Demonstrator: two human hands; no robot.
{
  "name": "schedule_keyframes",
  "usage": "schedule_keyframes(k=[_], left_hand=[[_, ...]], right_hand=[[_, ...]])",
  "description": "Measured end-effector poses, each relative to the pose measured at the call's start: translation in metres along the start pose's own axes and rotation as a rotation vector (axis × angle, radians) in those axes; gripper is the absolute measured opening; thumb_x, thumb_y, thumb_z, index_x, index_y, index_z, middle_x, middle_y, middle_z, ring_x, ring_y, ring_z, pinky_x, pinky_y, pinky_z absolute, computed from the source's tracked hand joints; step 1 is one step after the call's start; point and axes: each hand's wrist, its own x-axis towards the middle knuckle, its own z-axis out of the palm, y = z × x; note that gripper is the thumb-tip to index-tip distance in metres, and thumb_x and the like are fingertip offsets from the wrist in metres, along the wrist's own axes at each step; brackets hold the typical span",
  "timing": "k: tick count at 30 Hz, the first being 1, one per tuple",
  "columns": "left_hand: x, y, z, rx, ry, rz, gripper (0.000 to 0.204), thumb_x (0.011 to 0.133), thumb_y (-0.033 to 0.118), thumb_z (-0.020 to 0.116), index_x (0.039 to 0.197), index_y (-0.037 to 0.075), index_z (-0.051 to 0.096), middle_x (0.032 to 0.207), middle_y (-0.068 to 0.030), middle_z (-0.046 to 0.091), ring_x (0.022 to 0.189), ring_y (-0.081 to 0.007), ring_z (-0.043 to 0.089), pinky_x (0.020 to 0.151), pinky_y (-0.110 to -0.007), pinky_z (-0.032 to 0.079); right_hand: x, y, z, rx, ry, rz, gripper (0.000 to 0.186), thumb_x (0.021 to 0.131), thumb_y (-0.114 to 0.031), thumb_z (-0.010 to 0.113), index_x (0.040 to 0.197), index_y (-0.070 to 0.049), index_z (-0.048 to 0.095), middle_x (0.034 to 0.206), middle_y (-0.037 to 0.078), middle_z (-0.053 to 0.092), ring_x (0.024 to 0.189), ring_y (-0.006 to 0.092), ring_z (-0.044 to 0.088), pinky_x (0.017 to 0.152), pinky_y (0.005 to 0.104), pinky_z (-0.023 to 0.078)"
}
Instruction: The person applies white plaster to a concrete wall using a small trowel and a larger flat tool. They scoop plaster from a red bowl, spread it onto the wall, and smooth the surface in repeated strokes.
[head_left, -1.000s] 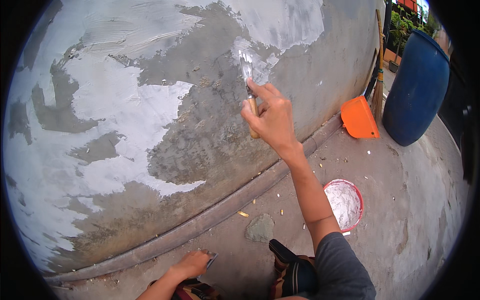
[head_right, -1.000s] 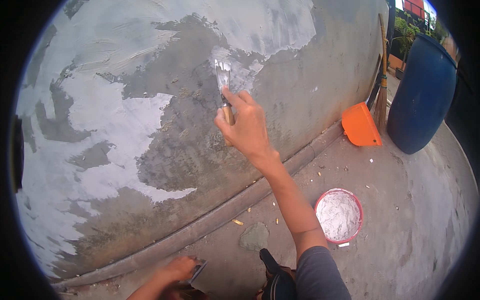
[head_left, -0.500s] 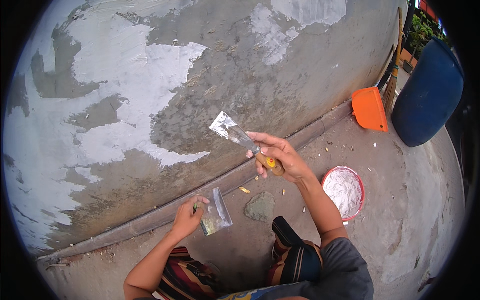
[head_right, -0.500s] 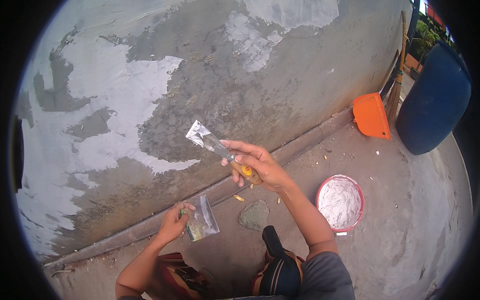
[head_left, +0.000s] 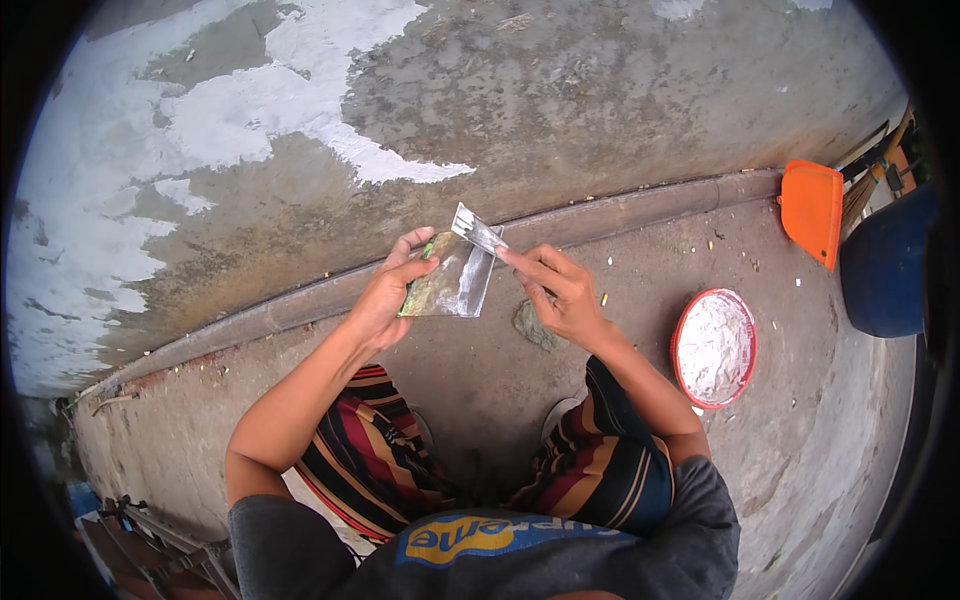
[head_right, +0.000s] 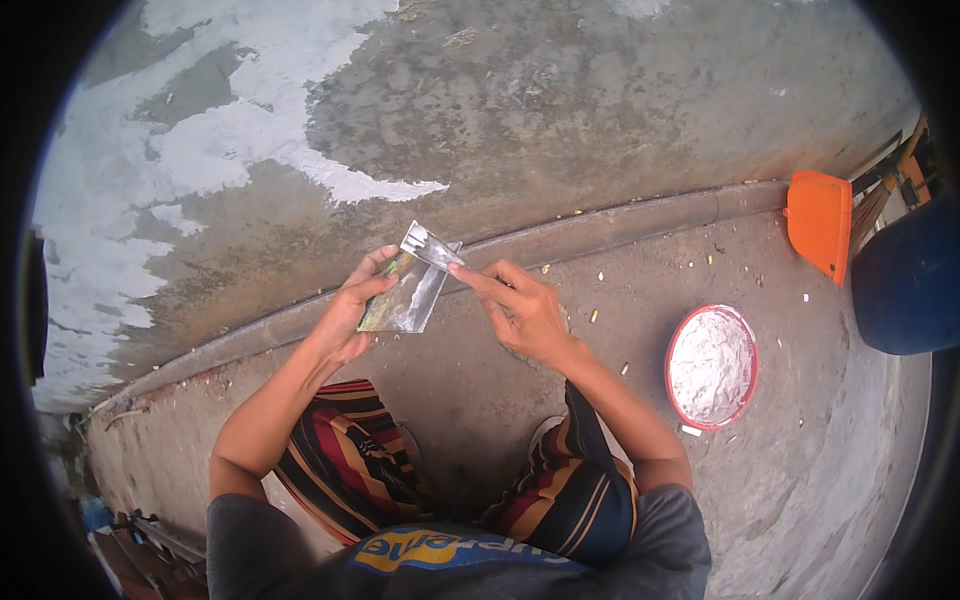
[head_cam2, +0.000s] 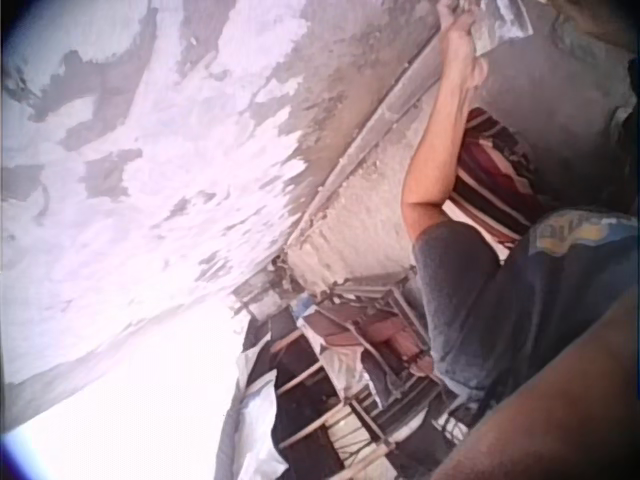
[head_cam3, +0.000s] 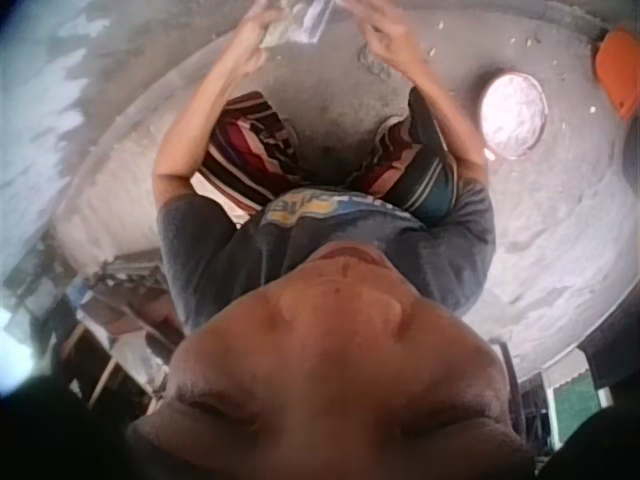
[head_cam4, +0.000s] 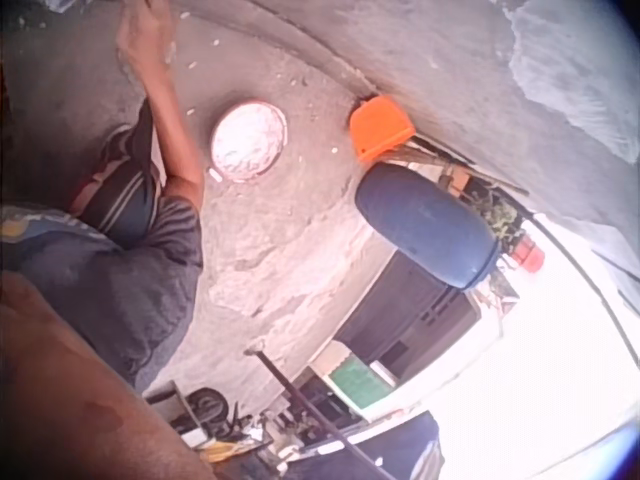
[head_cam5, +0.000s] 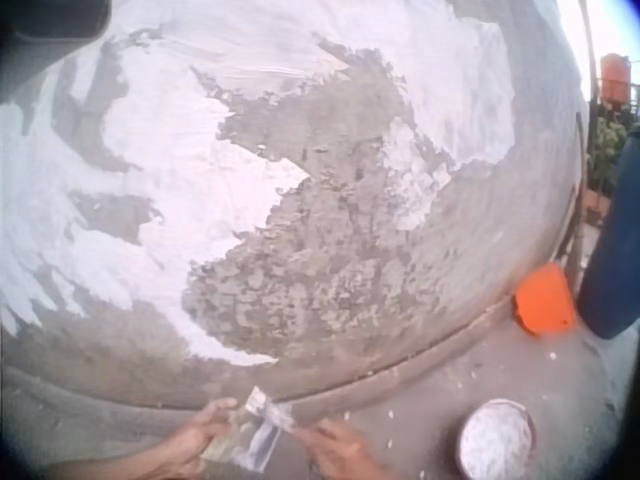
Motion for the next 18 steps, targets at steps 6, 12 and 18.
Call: schedule_keyframes(k=[6,12,18], left_hand=[[0.008,0.002,-0.017,-0.011,0.071,0.058,0.052,0.096,0.009,0.049,0.144,0.008,0.030,0.121,-0.0099,0.056,0.097,-0.0162,0.062,0.075,-0.031,0.054],[0.004,0.011,-0.007,0.018,0.116,0.116,0.053,0.096,0.007,0.047,0.146,0.008,0.031,0.127,-0.0103,0.054,0.103,-0.0173,0.061,0.082,-0.033,0.053],[0.009,-0.002,-0.001,-0.011,0.056,0.014,0.052,0.096,0.007,0.046,0.146,0.008,0.031,0.128,-0.0121,0.053,0.111,-0.0181,0.058,0.093,-0.036,0.050]], right_hand=[[-0.020,-0.001,0.008,0.075,0.014,0.019,0.058,0.079,0.008,0.061,0.130,-0.020,0.062,0.078,0.006,0.057,0.060,0.0152,0.052,0.054,0.0286,0.045],[-0.059,0.019,-0.001,0.043,0.002,0.092,0.052,0.077,0.007,0.061,0.126,-0.012,0.065,0.078,0.009,0.060,0.057,0.0164,0.053,0.052,0.0280,0.045],[-0.003,-0.019,0.002,0.106,0.151,-0.069,0.050,0.076,0.008,0.061,0.122,-0.011,0.066,0.078,0.007,0.061,0.059,0.0144,0.055,0.049,0.0276,0.044]])
